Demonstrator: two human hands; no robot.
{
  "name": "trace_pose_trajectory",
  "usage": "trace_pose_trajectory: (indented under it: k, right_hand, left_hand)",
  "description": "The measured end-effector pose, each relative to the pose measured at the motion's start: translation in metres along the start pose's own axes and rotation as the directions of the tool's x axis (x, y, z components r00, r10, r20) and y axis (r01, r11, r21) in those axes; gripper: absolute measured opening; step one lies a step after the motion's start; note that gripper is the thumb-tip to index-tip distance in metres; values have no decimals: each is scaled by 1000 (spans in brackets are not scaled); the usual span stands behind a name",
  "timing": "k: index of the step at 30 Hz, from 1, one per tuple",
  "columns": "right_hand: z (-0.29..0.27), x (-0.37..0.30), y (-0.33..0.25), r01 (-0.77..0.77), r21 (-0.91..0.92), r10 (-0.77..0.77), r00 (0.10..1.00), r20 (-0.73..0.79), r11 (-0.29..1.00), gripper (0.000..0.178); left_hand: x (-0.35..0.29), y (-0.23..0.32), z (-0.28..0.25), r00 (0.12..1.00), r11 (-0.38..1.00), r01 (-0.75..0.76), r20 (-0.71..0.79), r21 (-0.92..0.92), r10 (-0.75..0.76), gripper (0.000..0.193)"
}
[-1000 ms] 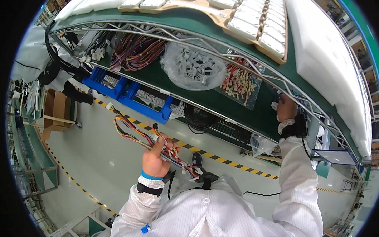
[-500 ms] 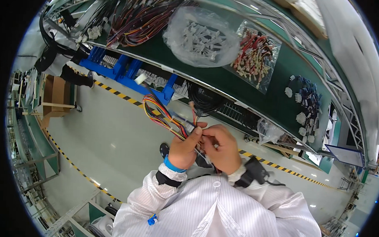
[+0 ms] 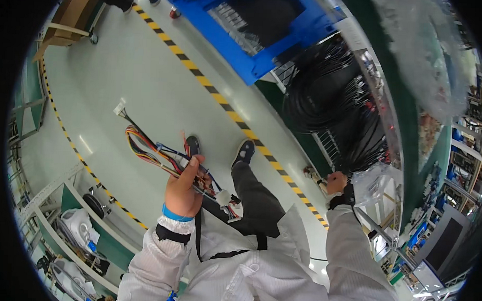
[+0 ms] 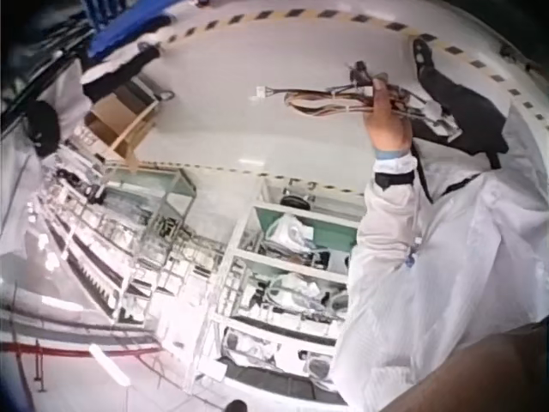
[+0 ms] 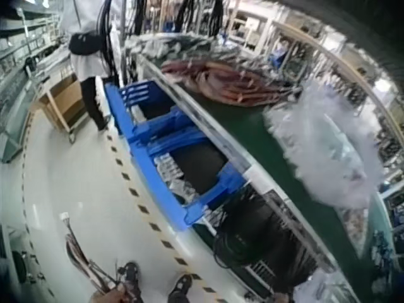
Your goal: Collecting wiring harnesses and electronic components from a rack and then connecting them to a large industrial machine on an assembly line.
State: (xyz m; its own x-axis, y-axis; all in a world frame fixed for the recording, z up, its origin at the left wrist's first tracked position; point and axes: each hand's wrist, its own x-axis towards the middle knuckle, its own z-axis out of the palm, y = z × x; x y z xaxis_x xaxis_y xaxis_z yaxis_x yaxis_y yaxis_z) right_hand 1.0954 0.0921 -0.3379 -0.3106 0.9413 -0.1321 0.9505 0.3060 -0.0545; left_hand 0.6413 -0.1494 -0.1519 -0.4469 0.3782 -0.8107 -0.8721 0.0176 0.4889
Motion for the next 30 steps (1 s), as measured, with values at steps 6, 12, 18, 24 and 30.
trace_pose_trajectory:
  k: [6,12,18,24,30]
  right_hand:
    - [-76,28,-2,-356,840,395,899,188,410,22]
    - [-212,13,-69,-116,727,435,860,-267,676,22]
    - [-263,-30,-148,-8,450,192,911,-365,893,19]
    - [-268,-96,-280,242,417,-173,965,-198,876,18]
    - [-261,-94,-342,206,692,-423,892,157,692,31]
  left_hand:
    - [4,-13,-12,997,999,42,70,33,-44,22]
    - [-1,6,29,941,980,-60,339,188,-8,18]
    - [6,25,28,866,934,-105,494,341,-83,19]
    - [-17,12,60,658,845,-67,660,531,-363,22]
    - [-28,21,29,695,952,97,665,290,-273,27]
